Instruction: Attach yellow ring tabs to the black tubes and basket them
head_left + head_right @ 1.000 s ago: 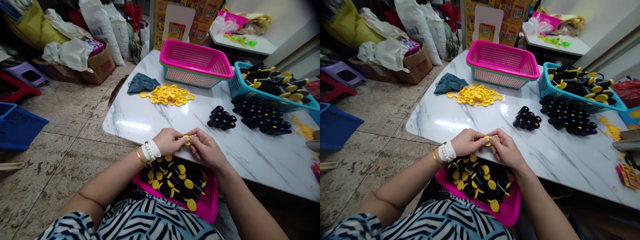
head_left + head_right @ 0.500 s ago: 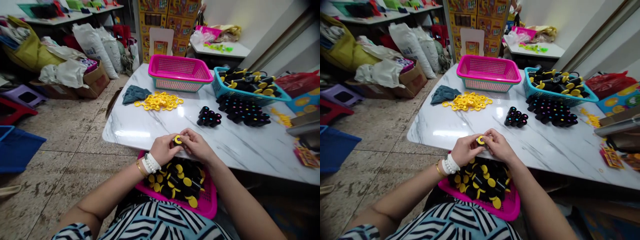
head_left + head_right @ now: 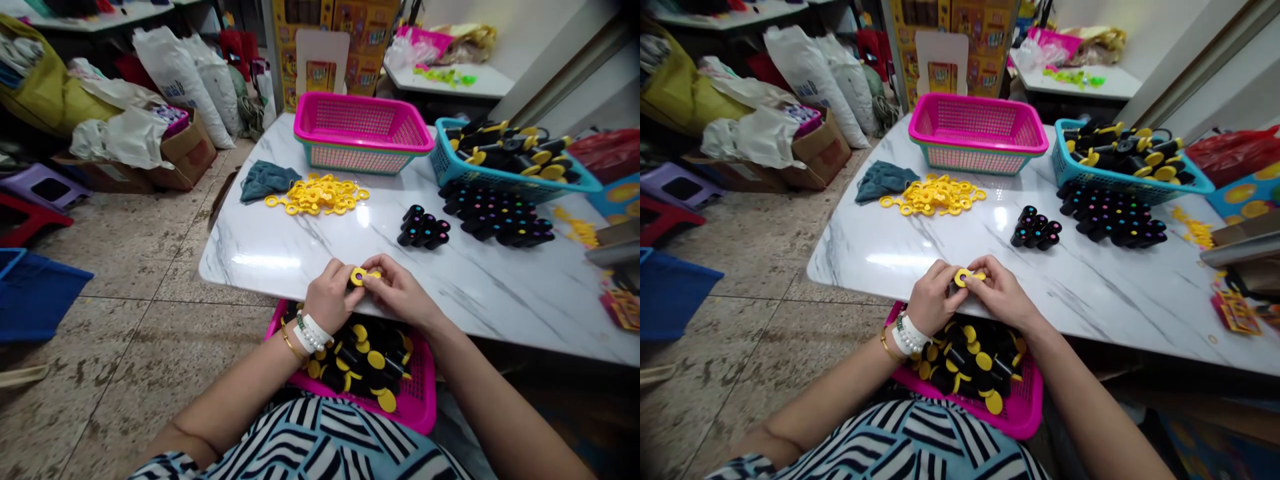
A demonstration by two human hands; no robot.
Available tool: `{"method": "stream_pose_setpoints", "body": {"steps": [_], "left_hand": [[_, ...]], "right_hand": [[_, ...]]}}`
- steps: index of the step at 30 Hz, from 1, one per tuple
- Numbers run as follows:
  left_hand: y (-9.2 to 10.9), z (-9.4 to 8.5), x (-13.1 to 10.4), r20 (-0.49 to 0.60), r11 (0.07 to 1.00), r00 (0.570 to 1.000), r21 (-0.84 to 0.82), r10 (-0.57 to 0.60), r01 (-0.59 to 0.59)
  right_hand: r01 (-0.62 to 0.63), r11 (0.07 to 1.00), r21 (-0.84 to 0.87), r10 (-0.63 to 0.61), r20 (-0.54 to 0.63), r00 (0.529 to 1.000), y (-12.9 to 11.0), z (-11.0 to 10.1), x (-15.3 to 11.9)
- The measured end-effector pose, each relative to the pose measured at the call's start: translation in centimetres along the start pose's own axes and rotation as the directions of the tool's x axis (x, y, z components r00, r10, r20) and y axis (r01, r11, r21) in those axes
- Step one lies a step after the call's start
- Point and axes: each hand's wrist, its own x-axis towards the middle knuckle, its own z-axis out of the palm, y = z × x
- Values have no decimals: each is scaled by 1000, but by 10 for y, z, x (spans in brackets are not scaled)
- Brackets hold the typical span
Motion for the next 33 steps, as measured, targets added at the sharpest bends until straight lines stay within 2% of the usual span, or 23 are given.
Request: {"method": "stream_pose_setpoints", "body": {"steps": [4, 10, 15, 20, 23, 25, 29, 31, 33], "left_hand": [[-2, -3, 0, 49, 999, 998, -33, -38, 39], [-5, -11, 6, 135, 993, 990, -99, -49, 63], [-6, -13, 9, 172, 991, 985, -123, -37, 58], [-5, -10, 8, 176, 996, 984, -77, -36, 50], [-6, -8, 8, 160, 996, 986, -67, -46, 57], [-7, -7, 9, 168, 996, 984, -60, -57, 68], [-5, -6, 10, 211, 994, 972, -19, -99, 105], [-4, -9, 8, 238, 993, 964, 19, -118, 116], [-3, -17, 4, 294, 997, 953, 31, -81, 75]], "right_hand": [[-92, 961, 262, 47, 173, 984, 6, -18, 7], [-229, 917, 326, 125, 312, 942, 8, -39, 24], [-310, 920, 241, 184, 433, 882, -2, -41, 31], [-318, 941, -112, 335, 423, 842, -25, -17, 42], [-288, 938, -192, 342, 398, 851, -29, -10, 45], [-264, 947, -180, 315, 376, 871, -28, -12, 42], [-205, 972, -116, 235, 417, 878, -22, -16, 30], [-71, 977, -200, 136, 334, 933, -20, -10, 18], [76, 930, -359, -17, 167, 986, -18, 1, 0]]}}
